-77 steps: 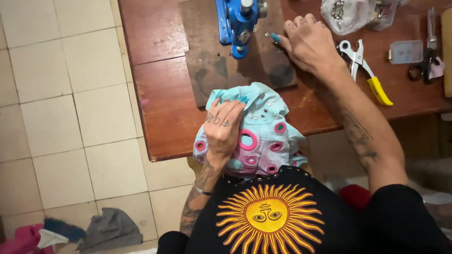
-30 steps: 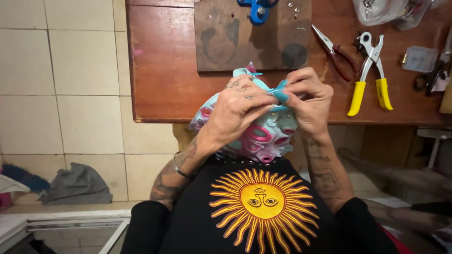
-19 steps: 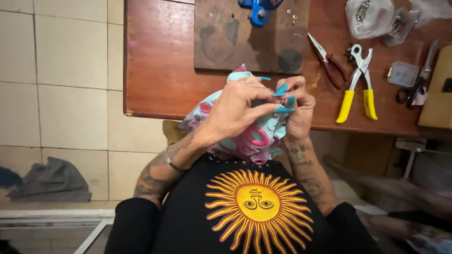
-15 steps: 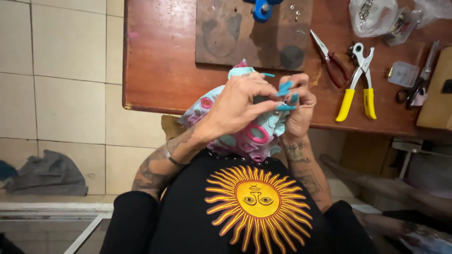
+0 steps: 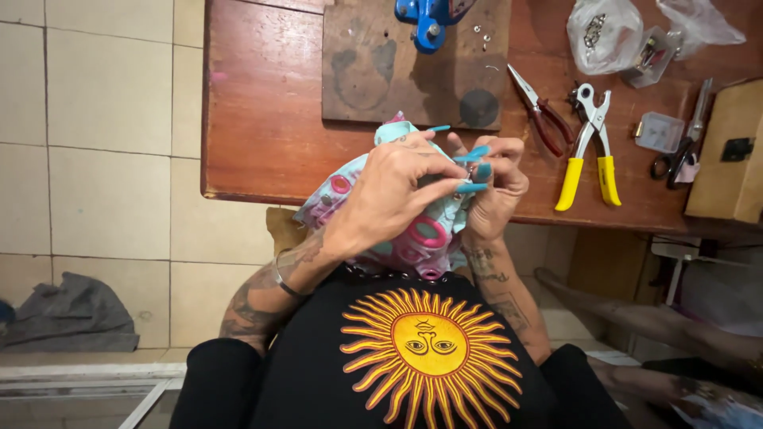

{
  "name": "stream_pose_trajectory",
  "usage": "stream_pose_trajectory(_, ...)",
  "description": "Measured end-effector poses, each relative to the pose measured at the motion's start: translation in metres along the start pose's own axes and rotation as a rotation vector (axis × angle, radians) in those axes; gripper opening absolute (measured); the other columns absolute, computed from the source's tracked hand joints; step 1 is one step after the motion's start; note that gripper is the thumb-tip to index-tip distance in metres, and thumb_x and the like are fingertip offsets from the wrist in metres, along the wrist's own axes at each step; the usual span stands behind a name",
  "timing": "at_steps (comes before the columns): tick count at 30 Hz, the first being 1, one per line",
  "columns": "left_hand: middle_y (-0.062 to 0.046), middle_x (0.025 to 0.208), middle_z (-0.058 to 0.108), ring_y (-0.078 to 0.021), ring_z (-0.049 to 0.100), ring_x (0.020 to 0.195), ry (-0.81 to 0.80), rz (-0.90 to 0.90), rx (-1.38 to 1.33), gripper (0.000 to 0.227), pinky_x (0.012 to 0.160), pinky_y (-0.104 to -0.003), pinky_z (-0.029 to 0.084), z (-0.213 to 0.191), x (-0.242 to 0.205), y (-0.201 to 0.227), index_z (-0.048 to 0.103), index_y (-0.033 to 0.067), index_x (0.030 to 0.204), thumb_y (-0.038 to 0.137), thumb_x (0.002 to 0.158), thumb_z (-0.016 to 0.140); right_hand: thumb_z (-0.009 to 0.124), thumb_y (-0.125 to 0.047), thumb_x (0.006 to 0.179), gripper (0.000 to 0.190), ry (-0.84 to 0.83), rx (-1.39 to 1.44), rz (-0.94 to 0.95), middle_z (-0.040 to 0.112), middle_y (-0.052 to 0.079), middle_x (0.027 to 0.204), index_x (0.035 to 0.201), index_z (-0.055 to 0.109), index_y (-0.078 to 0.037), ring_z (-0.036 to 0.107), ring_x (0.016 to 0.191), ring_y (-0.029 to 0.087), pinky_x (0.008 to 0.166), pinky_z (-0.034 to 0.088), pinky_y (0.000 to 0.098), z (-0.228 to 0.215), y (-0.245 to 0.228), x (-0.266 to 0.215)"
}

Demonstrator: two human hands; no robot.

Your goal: Attaching metal eyelets to a leather mask using a manual press and pliers

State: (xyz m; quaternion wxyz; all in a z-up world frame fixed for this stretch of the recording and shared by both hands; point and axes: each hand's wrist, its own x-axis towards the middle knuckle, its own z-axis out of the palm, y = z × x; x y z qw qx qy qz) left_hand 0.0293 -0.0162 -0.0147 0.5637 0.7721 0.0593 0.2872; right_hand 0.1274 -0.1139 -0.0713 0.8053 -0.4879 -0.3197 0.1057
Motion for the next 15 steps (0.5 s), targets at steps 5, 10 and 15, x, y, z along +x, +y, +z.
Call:
stream_pose_trajectory(5,-0.002,0.075,0.066,-0.022,0.061,0.077,0.009,0.013,0.041,0.005,0.094,-0.043,0.041,0.0,-0.001,0.003,0.065,0.0108,0.082,0.011,0.078,0.063,0.062,-0.015,0.082,0.023,-0.006,-0.044,-0.047,0.04,0.01,0.082,0.071,0.056,0.004,0.039,0.077,0.018,0.082,0.047,0.0605,0.005,-0.004,0.001)
stream_pose_trajectory(10,-0.005,0.073,0.065,-0.0241,0.061,0.075,0.025,0.021,0.003,0.004,0.091,-0.044,0.043,0.0,-0.004,0.004,0.065,0.008,0.079,0.009,0.075,0.065,0.062,-0.015,0.082,0.024,-0.001,-0.002,-0.062,0.039,0.01,0.08,0.071,0.056,0.005,0.036,0.075,0.017,0.082,0.045,0.0623,0.003,-0.001,-0.004)
stream_pose_trajectory(15,-0.005,0.074,0.065,-0.0248,0.062,0.075,0.035,0.008,-0.043,0.004,0.091,-0.045,0.043,-0.001,-0.008,0.009,0.065,0.0088,0.08,0.01,0.076,0.065,0.062,-0.016,0.081,0.025,0.016,0.019,-0.054,0.04,0.008,0.08,0.069,0.056,0.004,0.037,0.076,0.015,0.083,0.045,0.0611,0.01,-0.007,-0.009)
